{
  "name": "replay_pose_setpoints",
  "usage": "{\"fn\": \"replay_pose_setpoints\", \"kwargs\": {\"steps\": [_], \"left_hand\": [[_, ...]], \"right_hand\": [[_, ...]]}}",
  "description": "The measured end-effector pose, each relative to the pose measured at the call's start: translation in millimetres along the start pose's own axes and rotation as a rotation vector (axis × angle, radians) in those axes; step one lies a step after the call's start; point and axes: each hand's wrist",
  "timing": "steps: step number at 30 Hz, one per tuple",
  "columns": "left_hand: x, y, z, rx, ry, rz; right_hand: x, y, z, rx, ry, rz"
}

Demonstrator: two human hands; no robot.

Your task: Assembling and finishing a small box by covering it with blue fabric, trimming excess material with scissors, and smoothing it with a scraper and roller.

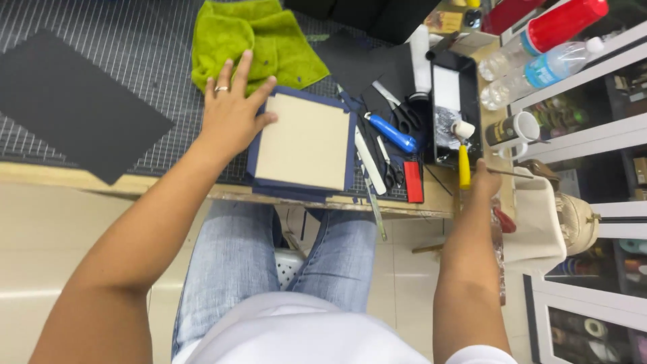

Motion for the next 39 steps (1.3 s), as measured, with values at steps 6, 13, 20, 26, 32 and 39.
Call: {"fn": "replay_pose_setpoints", "kwargs": {"steps": [6,13,20,26,32,39], "left_hand": [[1,-4,0,0.047,-0.013,-0.048],[13,-41,50,-0.192,0.224,-0.143],[139,-44,92,-0.104,-0.483,-0.434],[159,-61,115,-0.116,-0.263,-0.239],[75,-55,77,-0.323,-0.060,-0.034],[-30,-10,-15,-0.146,0.253,0.025]], "right_hand": [[-21,59,48,0.255,-0.172,-0.154],[-26,112,55,-0.364,-0.410,-0.203],[0,211,103,-0.419,-0.485,0.221],[28,260,105,-0.447,-0.492,0.529],[39,302,120,-0.458,-0.223,0.777],[71,318,133,-0.928,0.191,0.840]]}}
Point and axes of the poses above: each hand's wrist, its own y-axis away from the middle knuckle, its own x-axis out of the palm, z = x × y, and after that the axes turned 11 degrees about -y, right-handed
